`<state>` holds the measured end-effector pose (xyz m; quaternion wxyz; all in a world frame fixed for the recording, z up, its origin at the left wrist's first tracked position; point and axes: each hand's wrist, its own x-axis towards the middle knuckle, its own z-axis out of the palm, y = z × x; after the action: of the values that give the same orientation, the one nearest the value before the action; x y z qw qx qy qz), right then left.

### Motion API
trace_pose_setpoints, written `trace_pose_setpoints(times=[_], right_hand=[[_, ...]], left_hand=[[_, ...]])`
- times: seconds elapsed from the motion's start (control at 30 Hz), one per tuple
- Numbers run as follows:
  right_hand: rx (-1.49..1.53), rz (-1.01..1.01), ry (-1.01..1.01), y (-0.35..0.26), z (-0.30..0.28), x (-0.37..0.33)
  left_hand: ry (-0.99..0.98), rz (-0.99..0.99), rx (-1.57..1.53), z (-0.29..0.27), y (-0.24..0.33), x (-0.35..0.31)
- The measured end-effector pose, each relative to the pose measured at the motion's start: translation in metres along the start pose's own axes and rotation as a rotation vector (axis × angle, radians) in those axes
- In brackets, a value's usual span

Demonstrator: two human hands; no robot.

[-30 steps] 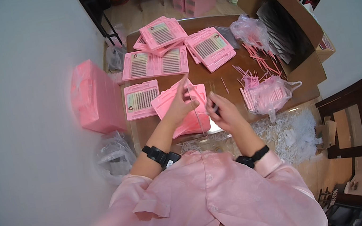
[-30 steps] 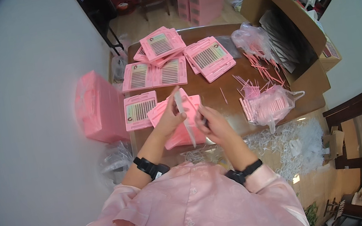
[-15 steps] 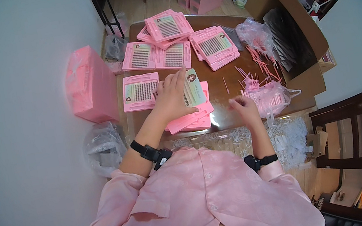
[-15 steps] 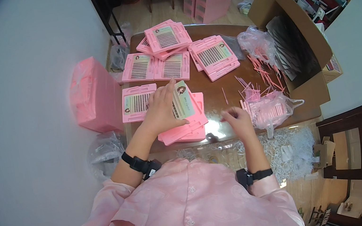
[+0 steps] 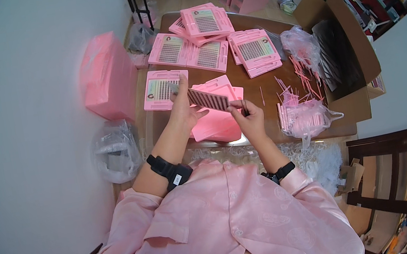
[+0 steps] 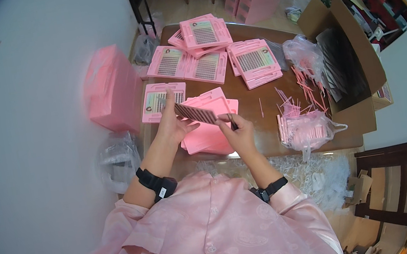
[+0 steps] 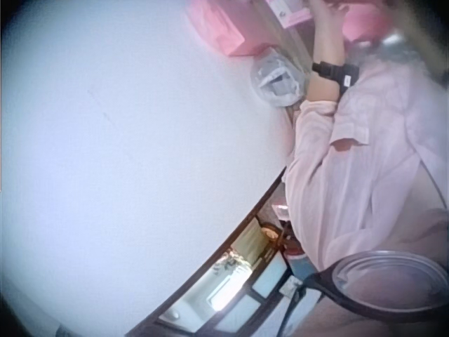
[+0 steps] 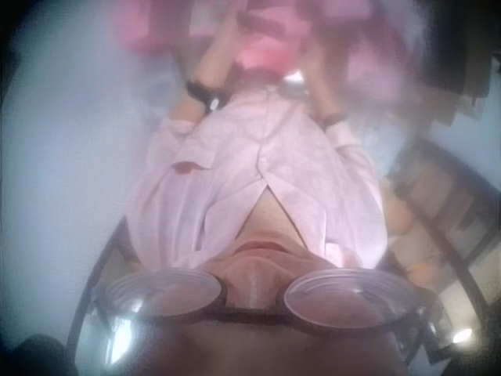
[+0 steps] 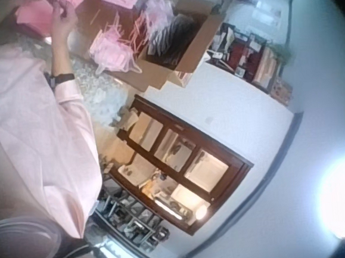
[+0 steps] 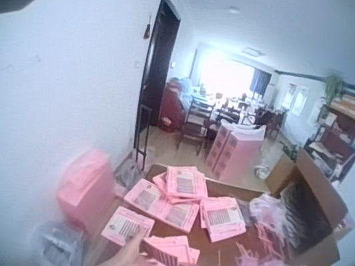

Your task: The person repeatedly picks up pink paper sheets and white inserts, folds the pink sheets around the inserts, and stacks the finished units on the table. The person handles the items one at a time, occasionally adjusting the stack and retrieving more materials from nearby boxes.

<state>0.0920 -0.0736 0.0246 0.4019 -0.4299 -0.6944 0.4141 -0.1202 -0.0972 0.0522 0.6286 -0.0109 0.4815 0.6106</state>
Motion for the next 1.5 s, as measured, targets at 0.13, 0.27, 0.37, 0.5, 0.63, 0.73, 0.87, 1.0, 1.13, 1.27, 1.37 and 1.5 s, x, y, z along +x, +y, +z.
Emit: trace_pose_setpoints(times=[0.13,0.27,0.37,0.5,0.63,0.73,0.87,1.0,1.13,1.27,1.37,1.5], right_hand=[[0.011,0.002,0.085,0.002,-0.005,0.025],[-0.174,0.155,-0.003,0.001,-0.036,0.052],[-0.392,0.201,-0.063,0.004,-0.044,0.065],[-0.464,0.186,-0.106,0.014,-0.024,0.067],[-0.555,0.166,-0.172,0.021,0.007,0.059],[-0.671,0.156,-0.173,0.023,0.021,0.053],[-0.928,0.123,-0.185,0.023,0.019,0.05],[-0.93,0.089,-0.054,0.03,0.012,0.046],[-0.779,0.257,-0.209,0.045,0.003,0.052],[-0.233,0.302,-0.116,0.058,-0.012,0.059],[0.103,0.349,0.033,0.066,-0.032,0.059],[0.004,0.448,0.053,0.08,-0.063,0.039]], left_hand=[[-0.027,-0.002,0.149,-0.026,-0.006,-0.01],[0.15,0.32,0.434,-0.07,-0.015,-0.006],[0.232,0.309,0.565,-0.098,-0.039,0.015],[0.08,0.163,0.63,-0.119,-0.066,0.052],[0.072,0.229,0.64,-0.122,-0.079,0.066],[0.12,0.286,0.749,-0.121,-0.079,0.063],[0.141,0.315,0.738,-0.114,-0.073,0.054],[0.056,0.183,0.649,-0.11,-0.056,0.045],[-0.091,0.136,0.523,-0.11,-0.042,0.039],[-0.123,0.129,0.299,-0.116,-0.022,0.049],[-0.022,0.182,0.192,-0.126,0.004,0.078],[0.11,0.265,0.219,-0.122,0.019,0.127]])
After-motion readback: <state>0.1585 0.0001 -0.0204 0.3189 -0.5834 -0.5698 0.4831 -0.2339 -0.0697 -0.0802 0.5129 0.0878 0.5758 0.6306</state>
